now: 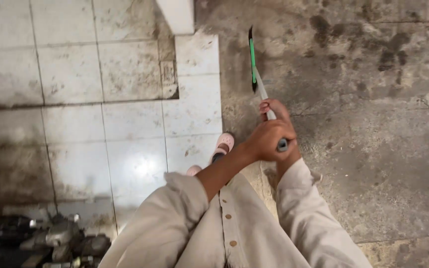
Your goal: Sweep the concrete floor using a broom and dustpan in a garage or storage area.
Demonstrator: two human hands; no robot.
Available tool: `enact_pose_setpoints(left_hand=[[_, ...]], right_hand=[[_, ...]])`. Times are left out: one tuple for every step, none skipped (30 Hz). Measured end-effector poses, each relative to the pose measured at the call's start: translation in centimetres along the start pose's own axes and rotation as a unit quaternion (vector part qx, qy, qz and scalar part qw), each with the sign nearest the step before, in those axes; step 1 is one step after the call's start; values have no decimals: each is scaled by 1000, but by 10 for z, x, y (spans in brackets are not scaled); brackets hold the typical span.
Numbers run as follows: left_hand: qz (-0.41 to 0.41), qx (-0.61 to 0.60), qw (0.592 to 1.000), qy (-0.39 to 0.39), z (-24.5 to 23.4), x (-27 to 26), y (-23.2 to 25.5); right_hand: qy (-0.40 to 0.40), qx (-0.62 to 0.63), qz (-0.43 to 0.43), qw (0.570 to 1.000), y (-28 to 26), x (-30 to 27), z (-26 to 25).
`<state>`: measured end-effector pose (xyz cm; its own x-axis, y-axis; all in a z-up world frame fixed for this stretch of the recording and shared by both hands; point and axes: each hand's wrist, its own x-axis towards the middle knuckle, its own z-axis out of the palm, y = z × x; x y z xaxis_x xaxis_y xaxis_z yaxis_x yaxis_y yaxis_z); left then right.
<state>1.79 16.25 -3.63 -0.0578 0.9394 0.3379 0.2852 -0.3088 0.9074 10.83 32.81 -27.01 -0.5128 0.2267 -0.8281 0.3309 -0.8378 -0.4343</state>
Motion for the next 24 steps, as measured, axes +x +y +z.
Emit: enact_pose_setpoints(left_hand=[[6, -1, 1000, -7, -5, 16, 9], [-7, 35, 999, -35, -10, 30, 19], [-26, 68, 995, -61, -12, 39, 32], [-26, 63, 995, -67, -10, 53, 39], [-68, 79, 989, -103, -11, 66, 44], [-110, 94, 980, -139, -13, 80, 49], [-108, 96, 979, -142, -9, 88, 34], [-145, 121, 957, -221, -6, 96, 19], [-181, 145, 926, -298, -2, 102, 5], [-181, 146, 925, -300, -11, 104, -9], [-137, 139, 947, -255, -21, 109, -24], [-92, 131, 965, -209, -31, 112, -39], [-91, 132, 965, -209, -34, 110, -56], [-70, 135, 969, -197, -38, 106, -73], [-51, 133, 972, -185, -38, 102, -89], [-52, 128, 973, -184, -30, 105, -95], [-141, 113, 956, -232, -29, 105, -101], [-228, 98, 928, -277, -30, 104, -107], [-226, 97, 927, -285, -30, 113, -90], [-175, 98, 948, -248, -30, 121, -72], [-125, 95, 964, -213, -30, 129, -53], [-125, 90, 963, -222, -27, 127, -52], [-84, 64, 974, -200, -24, 125, -51], [-44, 37, 983, -177, -22, 122, -50]], right_hand=[[3, 5, -7, 1000, -9, 1, -4], [-25, 76, -21, 997, -17, 2, -7], [-52, 147, -27, 987, -15, -1, -12], [-47, 152, -27, 987, -23, -12, 0], [-130, 205, 27, 970, -33, -20, 16], [-212, 255, 79, 940, -44, -27, 31], [-213, 258, 76, 939, -46, -24, 43], [-256, 319, 82, 909, -47, -21, 56], [-298, 377, 89, 872, -47, -18, 69], [-300, 379, 88, 871, -39, 14, 70], [-320, 413, 151, 839, -35, 48, 71], [-339, 444, 213, 801, -31, 83, 72], [-339, 444, 213, 802, -27, 94, 75], [-283, 521, 183, 784, -22, 105, 78], [-218, 595, 152, 759, -13, 112, 77], [-212, 596, 152, 759, -29, 79, 73], [-163, 522, 67, 835, -44, 50, 80], [-109, 436, -20, 893, -59, 22, 88], [-106, 442, -23, 891, -54, 45, 58], [-200, 446, 51, 871, -48, 67, 29], [-291, 447, 124, 837, -38, 86, -1], [-286, 456, 120, 834, -41, 63, 1], [-214, 432, 76, 873, -44, 41, 4], [-139, 404, 33, 903, -46, 19, 7]])
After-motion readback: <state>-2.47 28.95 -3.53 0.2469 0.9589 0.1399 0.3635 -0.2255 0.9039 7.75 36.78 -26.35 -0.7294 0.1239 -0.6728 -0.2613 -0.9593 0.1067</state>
